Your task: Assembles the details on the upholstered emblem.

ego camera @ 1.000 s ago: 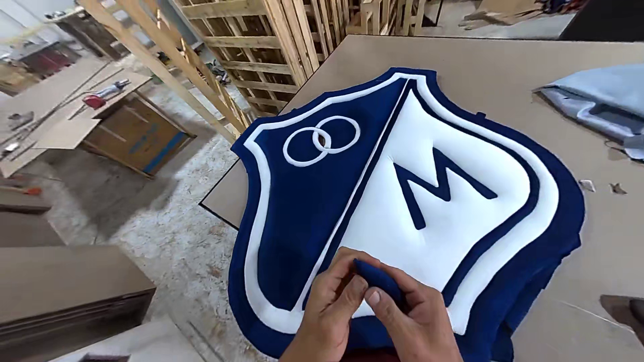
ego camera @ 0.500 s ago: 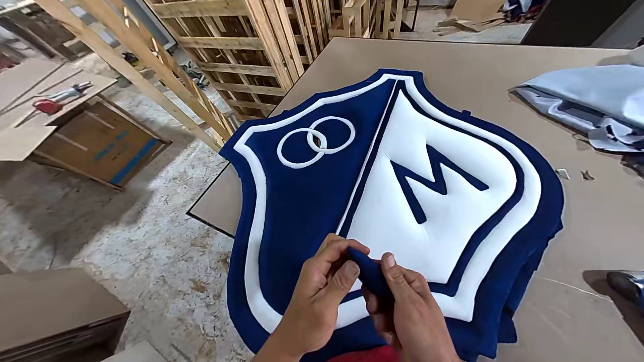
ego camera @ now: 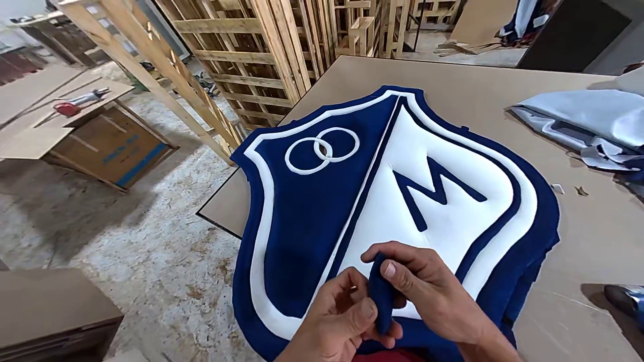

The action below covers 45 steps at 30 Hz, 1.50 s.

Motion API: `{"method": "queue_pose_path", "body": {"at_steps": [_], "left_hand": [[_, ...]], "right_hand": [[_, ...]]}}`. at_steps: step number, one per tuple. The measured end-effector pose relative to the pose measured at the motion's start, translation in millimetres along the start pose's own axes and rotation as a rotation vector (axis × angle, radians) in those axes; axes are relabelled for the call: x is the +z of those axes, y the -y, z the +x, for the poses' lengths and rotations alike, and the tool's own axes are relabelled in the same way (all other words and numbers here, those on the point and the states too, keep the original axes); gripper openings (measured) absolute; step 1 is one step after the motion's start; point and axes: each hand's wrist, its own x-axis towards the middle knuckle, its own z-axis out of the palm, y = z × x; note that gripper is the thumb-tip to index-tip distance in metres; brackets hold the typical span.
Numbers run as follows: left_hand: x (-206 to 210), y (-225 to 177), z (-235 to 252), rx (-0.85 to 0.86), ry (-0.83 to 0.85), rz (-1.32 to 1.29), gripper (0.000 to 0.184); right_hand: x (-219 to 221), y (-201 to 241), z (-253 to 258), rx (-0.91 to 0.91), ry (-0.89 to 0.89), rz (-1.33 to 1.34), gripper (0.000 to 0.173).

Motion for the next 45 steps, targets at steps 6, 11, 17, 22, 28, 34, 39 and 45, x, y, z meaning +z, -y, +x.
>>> {"method": "queue_pose_path", "body": {"at_steps": [6,11,17,22,28,34,39,45], "left_hand": [[-4,9,4,0.123,0.101,-0.175,0.038],[-3,16,7,0.193,0.04,-0.053,0.034],[-12,21,11,0.231,0.178,0.024,0.037],[-15,30,15,0.156,0.178,-0.011,0.036],[-12,28,24,0.126,0.1,-0.008,0.033],[-30,21,29,0.105,0.086,-0.05,0.031],[-49,9,37,0.085,-0.012,0.148,0.027],[-87,-60,79,0.258,-0.243,0.687,0.038]], "right_hand": [[26,-16,-12,-0.057,-0.259,-0.11,0.061],[51,-17,-22,-0.087,-0.319,0.021,0.058],[51,-20,-27,-0.146,-0.336,0.082,0.035],[45,-20,-31,-0.022,-0.439,0.204,0.039],[47,-16,-28,0.005,-0.487,0.038,0.036],[30,-19,-19,0.09,-0.264,-0.112,0.073],[-6,-23,12,0.066,-0.16,-0.162,0.031],[-55,-14,107,0.032,-0.141,-0.205,0.022]]}}
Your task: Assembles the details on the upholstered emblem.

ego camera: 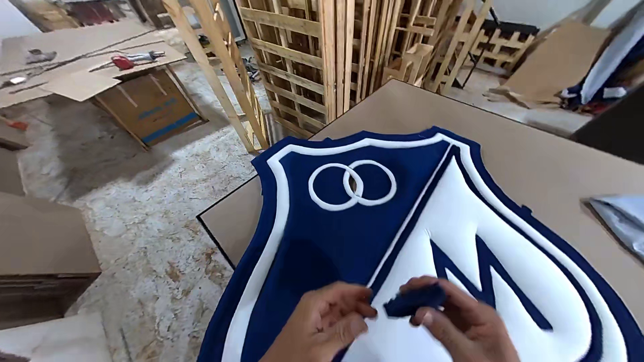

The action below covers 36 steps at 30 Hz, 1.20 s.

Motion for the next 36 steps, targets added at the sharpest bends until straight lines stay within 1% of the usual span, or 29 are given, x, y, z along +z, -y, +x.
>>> {"method": "queue_pose_path", "body": {"at_steps": [2,4,5,7,9,10,12,13,15,17,21,25,29,31,33,35,36], "left_hand": [[-33,15,48,0.047,-0.213,0.299,0.036],[-68,51,105,0.022,-0.391,0.557,0.032],[-82,73,133,0.007,-0.444,0.648,0.029],[-97,110,176,0.002,-0.509,0.818,0.026],[-98,127,199,-0.001,-0.471,0.976,0.027],[-97,131,203,0.017,-0.417,1.06,0.029],[-92,134,204,0.026,-0.276,1.212,0.034],[-92,135,203,0.043,-0.231,1.275,0.038],[-93,136,203,0.072,-0.168,1.371,0.045],[-93,138,204,0.093,-0.121,1.425,0.048],[-92,140,208,0.126,-0.083,1.478,0.05],[-90,139,215,0.16,-0.069,1.526,0.049],[-90,139,218,0.146,-0.04,1.541,0.049],[-93,142,214,0.185,-0.113,1.44,0.046],[-97,149,209,0.252,-0.295,1.308,0.039],[-99,153,209,0.247,-0.46,1.237,0.035],[-99,154,210,0.228,-0.497,1.227,0.034]], "right_hand": [[-14,-22,64,-0.036,-0.085,-0.165,0.03],[-23,-62,135,0.001,-0.122,-0.403,0.043],[-24,-84,169,0.043,-0.111,-0.473,0.048],[-24,-127,224,0.099,-0.077,-0.533,0.047],[-27,-165,263,0.126,-0.053,-0.513,0.044],[-29,-182,276,0.124,-0.064,-0.473,0.043],[-34,-209,287,0.118,-0.129,-0.334,0.042],[-34,-215,288,0.115,-0.158,-0.257,0.041],[-38,-217,288,0.138,-0.178,-0.101,0.037],[-41,-216,285,0.147,-0.185,0.014,0.035],[-39,-213,281,0.101,-0.129,-0.115,0.037],[-33,-212,280,0.062,-0.108,-0.227,0.037],[-29,-212,282,0.042,-0.081,-0.327,0.036],[-30,-211,286,0.053,-0.043,-0.369,0.036],[-29,-210,290,0.071,0.013,-0.426,0.036],[-26,-210,293,0.093,0.067,-0.52,0.035],[-25,-209,294,0.097,0.095,-0.575,0.035]]}}
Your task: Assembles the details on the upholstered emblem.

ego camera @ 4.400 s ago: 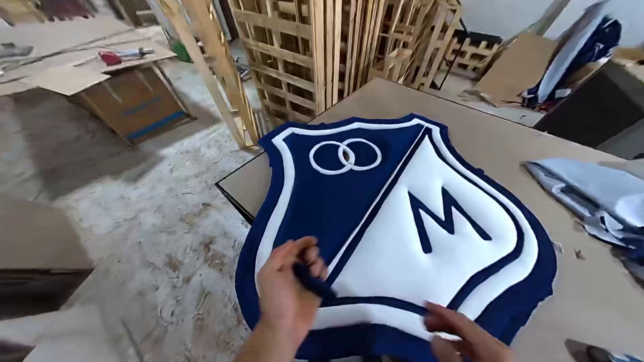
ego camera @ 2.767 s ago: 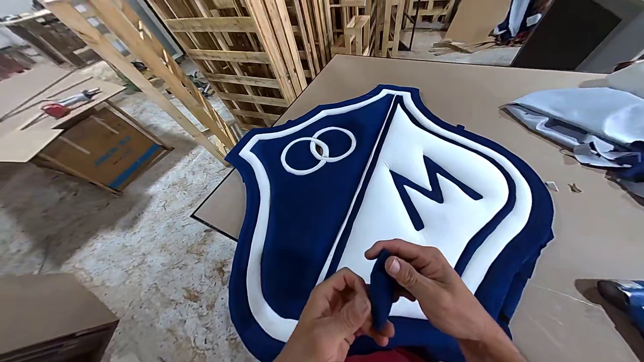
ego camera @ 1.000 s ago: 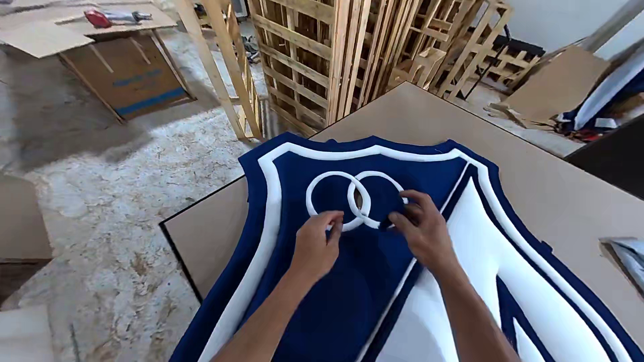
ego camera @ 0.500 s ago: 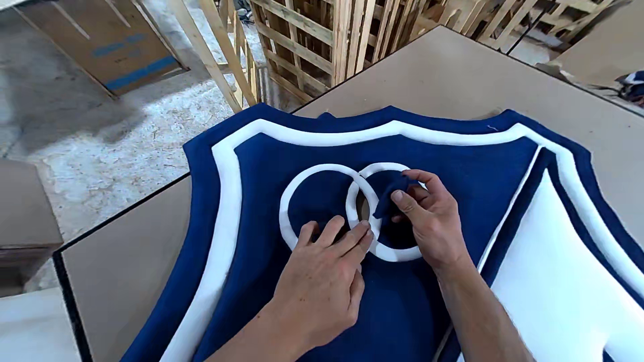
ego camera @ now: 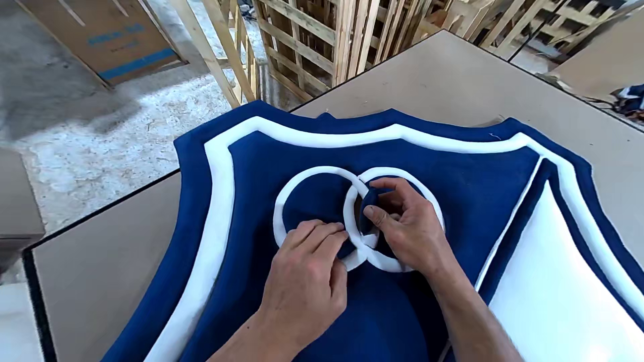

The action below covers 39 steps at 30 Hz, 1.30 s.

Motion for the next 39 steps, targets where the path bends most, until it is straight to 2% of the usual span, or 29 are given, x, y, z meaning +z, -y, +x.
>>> {"method": "queue_pose_path", "body": {"at_steps": [6,13,19,25,30,39], "left_hand": [[2,2,2,-0.032,0.013,-0.022,0.034],[4,3,3,-0.031,0.038,-0.036,0.034],[8,6,17,-0.065,0.055,-0.026,0.03],[11,21,57,-0.062,0.121,0.036,0.033],[15,19,55,-0.029,0.152,0.057,0.038],[13,19,55,-0.023,0.22,0.056,0.035]], "right_hand": [[1,11,8,0.026,0.095,-0.217,0.032],[5,15,10,0.056,0.075,-0.293,0.028],[23,8,7,-0.175,-0.123,-0.641,0.033],[31,7,1,-0.282,-0.154,-0.791,0.039],[35,2,-6,-0.355,-0.207,-0.806,0.037],[41,-2,-7,-0.309,-0.147,-0.786,0.035]]}}
